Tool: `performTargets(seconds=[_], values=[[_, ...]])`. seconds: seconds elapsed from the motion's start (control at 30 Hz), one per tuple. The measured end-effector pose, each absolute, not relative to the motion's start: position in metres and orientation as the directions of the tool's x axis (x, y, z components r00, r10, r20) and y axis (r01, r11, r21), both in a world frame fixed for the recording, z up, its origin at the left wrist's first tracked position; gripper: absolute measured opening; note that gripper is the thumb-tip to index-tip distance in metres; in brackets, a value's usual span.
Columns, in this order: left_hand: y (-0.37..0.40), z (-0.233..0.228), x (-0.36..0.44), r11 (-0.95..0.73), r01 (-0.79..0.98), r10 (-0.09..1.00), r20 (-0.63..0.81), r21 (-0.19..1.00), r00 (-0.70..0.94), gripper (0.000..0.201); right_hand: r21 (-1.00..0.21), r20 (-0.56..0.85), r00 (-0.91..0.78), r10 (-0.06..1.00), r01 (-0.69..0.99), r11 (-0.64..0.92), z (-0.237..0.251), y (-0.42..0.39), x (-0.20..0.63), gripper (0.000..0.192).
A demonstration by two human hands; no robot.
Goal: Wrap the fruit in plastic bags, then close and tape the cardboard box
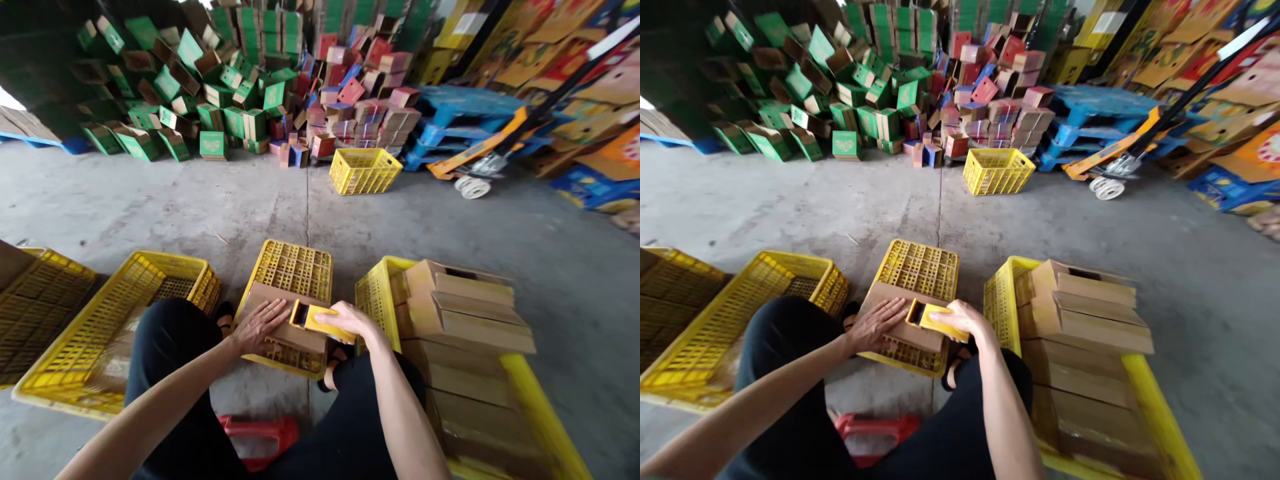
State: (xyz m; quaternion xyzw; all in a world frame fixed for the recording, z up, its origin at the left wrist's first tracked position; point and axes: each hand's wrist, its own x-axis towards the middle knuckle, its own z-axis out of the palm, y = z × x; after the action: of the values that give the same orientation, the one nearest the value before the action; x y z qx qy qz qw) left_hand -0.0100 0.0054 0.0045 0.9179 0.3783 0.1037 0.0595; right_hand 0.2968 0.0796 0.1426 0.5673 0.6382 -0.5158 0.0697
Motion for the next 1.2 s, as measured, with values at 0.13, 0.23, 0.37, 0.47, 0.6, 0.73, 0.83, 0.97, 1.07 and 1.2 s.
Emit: performTargets(seconds=[0.13,0.23,0.37,0.47,0.6,0.73,0.83,0.97,1.07,1.2], values=[[0.008,-0.004,-0.011,-0.696,0.696,0.717,0.143,0.176,0.682,0.099,-0.605,-0.662,-0.349,0.663,0.771,-0.197,0.138,0.078,0.299,0.037],[0.023,-0.005,-0.02,-0.73,0.655,0.68,0.113,0.197,0.724,0.091,-0.633,-0.649,-0.357,0.671,0.743,-0.217,0.135,0.077,0.299,0.038],[0.063,0.007,-0.033,-0.741,0.616,0.646,0.033,0.267,0.763,0.08,-0.667,-0.645,-0.343,0.683,0.689,-0.284,0.132,0.073,0.291,0.044],[0.08,0.016,-0.031,-0.736,0.604,0.629,-0.022,0.305,0.777,0.091,-0.678,-0.654,-0.295,0.696,0.637,-0.367,0.129,0.07,0.284,0.042],[0.06,0.009,-0.012,-0.728,0.604,0.66,0.092,0.326,0.746,0.122,-0.675,-0.654,-0.269,0.707,0.629,-0.385,0.125,0.069,0.283,0.044],[0.035,0.001,0.002,-0.68,0.677,0.728,0.15,0.282,0.669,0.121,-0.663,-0.653,-0.264,0.71,0.652,-0.367,0.128,0.066,0.283,0.046],[0.034,0.005,0.004,-0.669,0.692,0.739,0.142,0.272,0.658,0.122,-0.67,-0.644,-0.292,0.708,0.661,-0.337,0.131,0.064,0.282,0.044],[0.04,0.009,0.003,-0.661,0.701,0.745,0.127,0.267,0.654,0.12,-0.66,-0.643,-0.287,0.71,0.678,-0.323,0.132,0.064,0.283,0.045],[0.042,0.01,0.003,-0.657,0.702,0.747,0.105,0.275,0.657,0.12,-0.672,-0.629,-0.302,0.716,0.673,-0.307,0.13,0.065,0.285,0.043],[0.043,0.01,0.003,-0.657,0.692,0.74,0.083,0.3,0.667,0.118,-0.669,-0.632,-0.294,0.717,0.675,-0.312,0.13,0.064,0.286,0.047]])
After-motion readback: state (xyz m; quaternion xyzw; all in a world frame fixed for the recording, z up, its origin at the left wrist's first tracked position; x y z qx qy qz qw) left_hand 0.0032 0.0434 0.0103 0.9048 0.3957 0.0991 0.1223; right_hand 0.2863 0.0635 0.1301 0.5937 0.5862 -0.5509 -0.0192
